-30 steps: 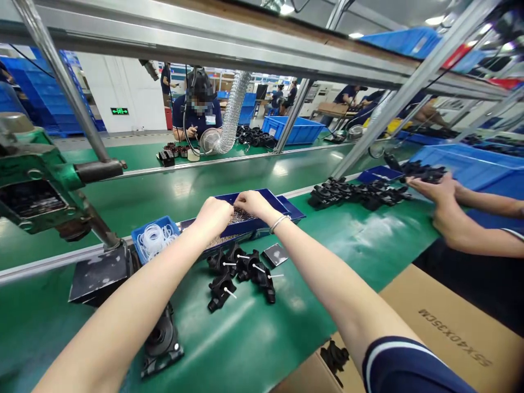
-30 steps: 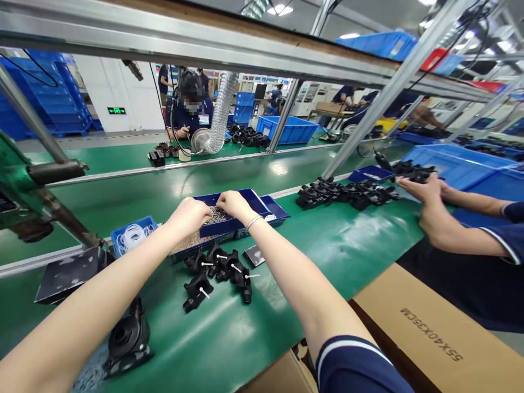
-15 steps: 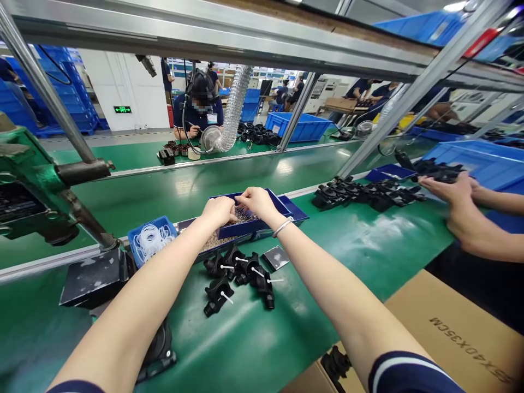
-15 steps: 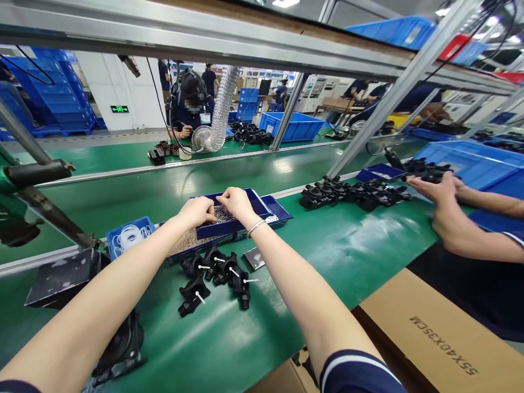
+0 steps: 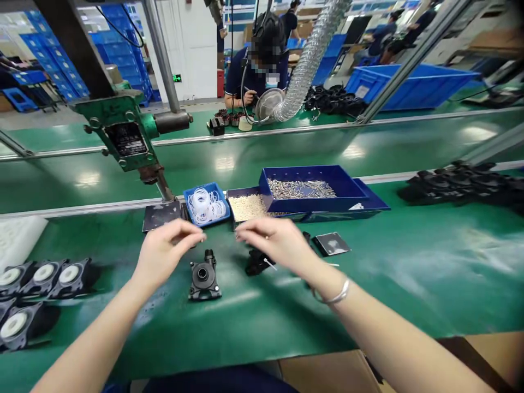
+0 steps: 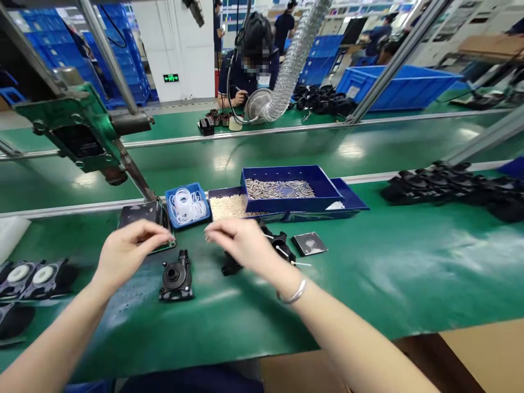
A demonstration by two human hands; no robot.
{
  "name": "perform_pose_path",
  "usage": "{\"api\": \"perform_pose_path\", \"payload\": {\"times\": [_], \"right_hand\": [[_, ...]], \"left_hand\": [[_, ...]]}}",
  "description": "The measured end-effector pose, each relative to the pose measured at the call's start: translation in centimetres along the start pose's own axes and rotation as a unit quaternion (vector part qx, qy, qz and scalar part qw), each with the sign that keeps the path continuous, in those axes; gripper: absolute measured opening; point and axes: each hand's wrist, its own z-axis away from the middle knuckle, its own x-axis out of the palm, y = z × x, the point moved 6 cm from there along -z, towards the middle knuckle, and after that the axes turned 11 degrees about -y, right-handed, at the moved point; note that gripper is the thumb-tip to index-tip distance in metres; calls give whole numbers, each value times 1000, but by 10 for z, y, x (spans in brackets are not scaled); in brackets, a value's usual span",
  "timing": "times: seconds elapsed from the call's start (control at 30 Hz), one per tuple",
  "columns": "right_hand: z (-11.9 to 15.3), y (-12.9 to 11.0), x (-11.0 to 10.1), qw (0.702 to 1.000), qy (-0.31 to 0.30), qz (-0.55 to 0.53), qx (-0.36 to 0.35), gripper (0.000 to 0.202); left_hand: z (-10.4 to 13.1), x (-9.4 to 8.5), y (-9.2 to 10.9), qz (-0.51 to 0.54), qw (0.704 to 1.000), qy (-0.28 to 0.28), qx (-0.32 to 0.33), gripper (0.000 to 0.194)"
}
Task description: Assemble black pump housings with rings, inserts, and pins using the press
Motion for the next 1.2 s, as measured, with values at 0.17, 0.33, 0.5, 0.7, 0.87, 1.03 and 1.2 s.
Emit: {"api": "perform_pose_path", "payload": {"times": [0.17,0.33,0.5,0.7,0.87,1.03,1.2], "right_hand": [[2,-12,72,996,-56,30,-71,9],[6,-10,79,996,-39,59,-61,11],[11,-2,81,999,9,44,-28,11],[18,-10,89,986,20,133,-102,13],[27,-16,98,964,-34,223,-143,28],[41,-3,103,969,-19,210,-130,49],[44,-5,109,929,-56,325,-170,39]], "left_hand": [[70,17,-46,1,999,14,-39,14],[89,34,-52,17,1000,-9,-9,14],[91,37,-50,4,999,4,31,9],[91,38,-41,-35,995,-2,96,4],[99,44,-28,-179,966,-4,186,9],[114,52,-39,-232,954,12,191,57],[102,69,-72,-150,985,-67,50,97]]}}
